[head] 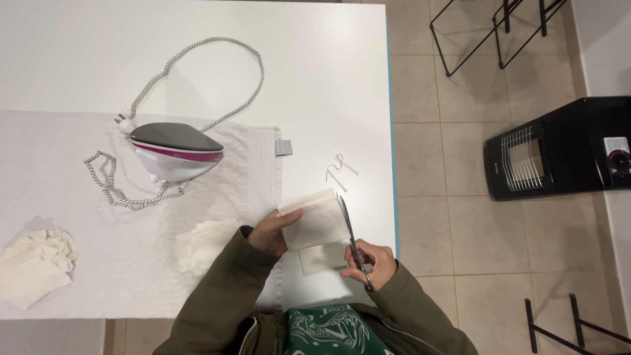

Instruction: Trimming the edges of small square fabric pieces with scissors.

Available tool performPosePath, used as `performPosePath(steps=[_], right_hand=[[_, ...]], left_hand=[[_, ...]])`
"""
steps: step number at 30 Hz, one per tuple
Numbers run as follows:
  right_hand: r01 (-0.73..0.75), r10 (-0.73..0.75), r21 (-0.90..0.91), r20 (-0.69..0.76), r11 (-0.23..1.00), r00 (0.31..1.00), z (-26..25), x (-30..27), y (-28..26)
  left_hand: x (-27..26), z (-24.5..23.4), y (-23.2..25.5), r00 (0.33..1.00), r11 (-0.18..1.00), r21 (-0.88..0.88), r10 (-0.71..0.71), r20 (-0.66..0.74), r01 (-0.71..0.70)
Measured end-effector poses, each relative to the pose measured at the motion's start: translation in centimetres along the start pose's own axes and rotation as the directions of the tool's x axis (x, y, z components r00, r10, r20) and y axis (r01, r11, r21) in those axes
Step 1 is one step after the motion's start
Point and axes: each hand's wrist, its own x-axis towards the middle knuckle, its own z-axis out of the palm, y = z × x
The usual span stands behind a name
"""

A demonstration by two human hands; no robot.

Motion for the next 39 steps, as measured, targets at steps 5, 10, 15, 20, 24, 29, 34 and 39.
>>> performPosePath(steps=[5, 10, 15, 20, 24, 29, 34, 39], right_hand=[[-0.061, 0.060, -0.016, -0.064, 0.998, 0.996, 0.2, 1.4, 1.0], [-0.086, 0.084, -0.017, -0.096, 0.996, 0.992, 0.3, 2.5, 2.7], [-0.202, 0.203, 0.022, -0.144, 0.979, 0.969, 0.4, 3.9, 3.8], [-0.302, 0.313, 0.086, -0.194, 0.949, 0.930, -0.4, 4.5, 5.1], [-0.254, 0.318, 0.239, -0.288, 0.937, 0.903, -2.1, 3.3, 7.8], [-0.294, 0.366, 0.248, -0.330, 0.923, 0.870, -2.8, 1.6, 8.4], [-0.300, 0.367, 0.243, -0.310, 0.922, 0.877, -2.3, 0.3, 8.2], [-0.300, 0.359, 0.210, -0.358, 0.930, 0.862, -2.2, -0.4, 8.6]], left_hand=[[1.6, -1.1, -0.3, 0.999, 1.000, -0.002, 0.016, -0.033, -0.016], [3.5, -3.2, -0.8, 0.999, 1.000, -0.020, 0.005, -0.052, -0.006], [5.0, -2.9, -0.3, 0.979, 1.000, 0.024, -0.003, -0.206, 0.008], [5.1, -4.9, -1.9, 0.970, 0.998, 0.036, 0.054, -0.237, -0.047], [4.3, -8.9, -7.3, 0.985, 0.999, 0.011, 0.032, -0.167, -0.031], [5.3, -10.7, -15.2, 0.956, 0.989, -0.071, -0.140, -0.259, 0.126], [6.1, -14.9, -19.1, 0.956, 0.996, -0.039, -0.085, -0.280, 0.077], [2.2, -14.8, -14.1, 0.893, 0.602, 0.798, 0.377, -0.246, -0.034]])
